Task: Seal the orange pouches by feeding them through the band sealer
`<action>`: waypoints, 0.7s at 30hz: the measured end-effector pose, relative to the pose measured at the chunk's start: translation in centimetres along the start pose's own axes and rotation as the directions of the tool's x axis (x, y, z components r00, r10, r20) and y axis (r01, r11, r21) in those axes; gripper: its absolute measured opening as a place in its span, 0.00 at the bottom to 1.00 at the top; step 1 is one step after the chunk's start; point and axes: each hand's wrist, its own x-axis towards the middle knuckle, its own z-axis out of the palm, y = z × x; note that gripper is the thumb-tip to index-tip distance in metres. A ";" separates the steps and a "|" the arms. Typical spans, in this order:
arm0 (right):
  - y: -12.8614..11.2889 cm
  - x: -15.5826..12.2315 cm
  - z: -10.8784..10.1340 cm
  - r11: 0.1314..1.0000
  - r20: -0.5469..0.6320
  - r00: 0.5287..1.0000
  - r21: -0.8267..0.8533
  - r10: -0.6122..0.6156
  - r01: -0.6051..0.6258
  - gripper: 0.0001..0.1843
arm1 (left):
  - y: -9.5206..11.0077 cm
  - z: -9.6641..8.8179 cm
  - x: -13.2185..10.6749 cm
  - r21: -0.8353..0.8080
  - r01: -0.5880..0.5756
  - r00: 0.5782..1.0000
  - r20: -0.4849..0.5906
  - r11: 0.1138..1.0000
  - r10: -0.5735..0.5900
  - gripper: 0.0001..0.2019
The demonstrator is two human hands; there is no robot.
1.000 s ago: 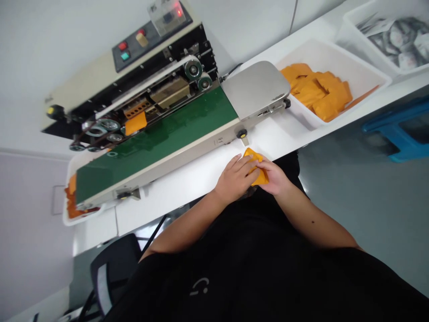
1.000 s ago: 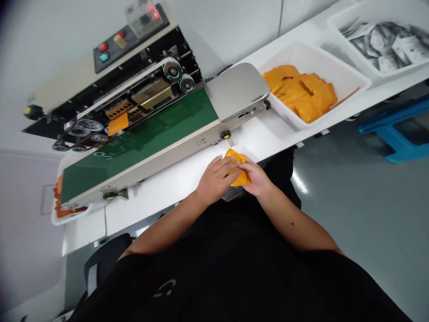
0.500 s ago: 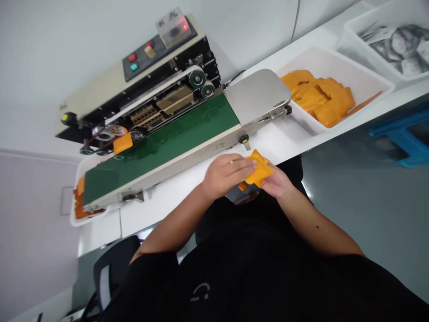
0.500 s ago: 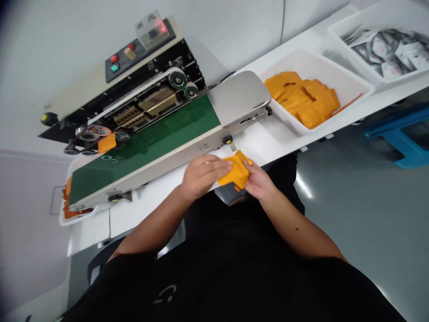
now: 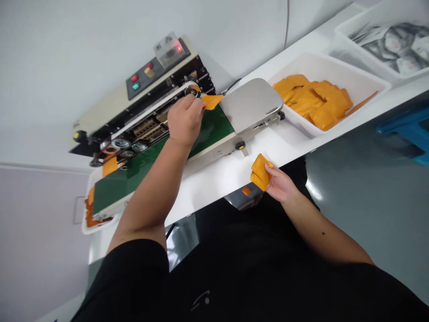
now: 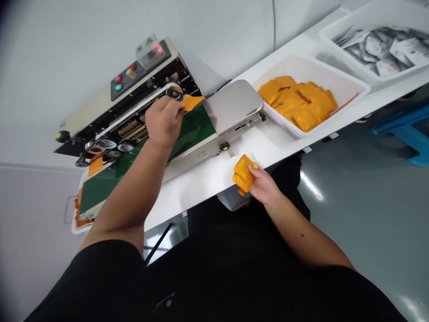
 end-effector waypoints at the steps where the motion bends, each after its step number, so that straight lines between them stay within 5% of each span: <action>1: -0.1 0.0 -0.1 1.000 0.003 1.000 0.005 -0.004 0.004 0.16 | -0.2 0.3 0.3 -0.001 -0.004 1.000 0.004 1.000 0.004 0.11; 9: -0.7 -0.4 -0.3 1.000 -0.014 1.000 0.010 -0.005 0.005 0.17 | 1.6 -0.7 0.2 0.355 0.058 0.983 0.143 0.933 -0.116 0.15; 17: -0.4 -0.8 0.1 0.997 -0.003 0.999 -0.066 -0.036 0.036 0.16 | -1.0 -1.7 -2.6 0.258 0.141 0.985 0.059 0.956 -0.161 0.12; 21: -0.1 -0.9 0.8 0.993 -0.052 0.994 -0.076 -0.099 0.095 0.19 | 3.7 -3.5 -5.5 0.195 0.050 0.999 -0.009 0.980 -0.050 0.14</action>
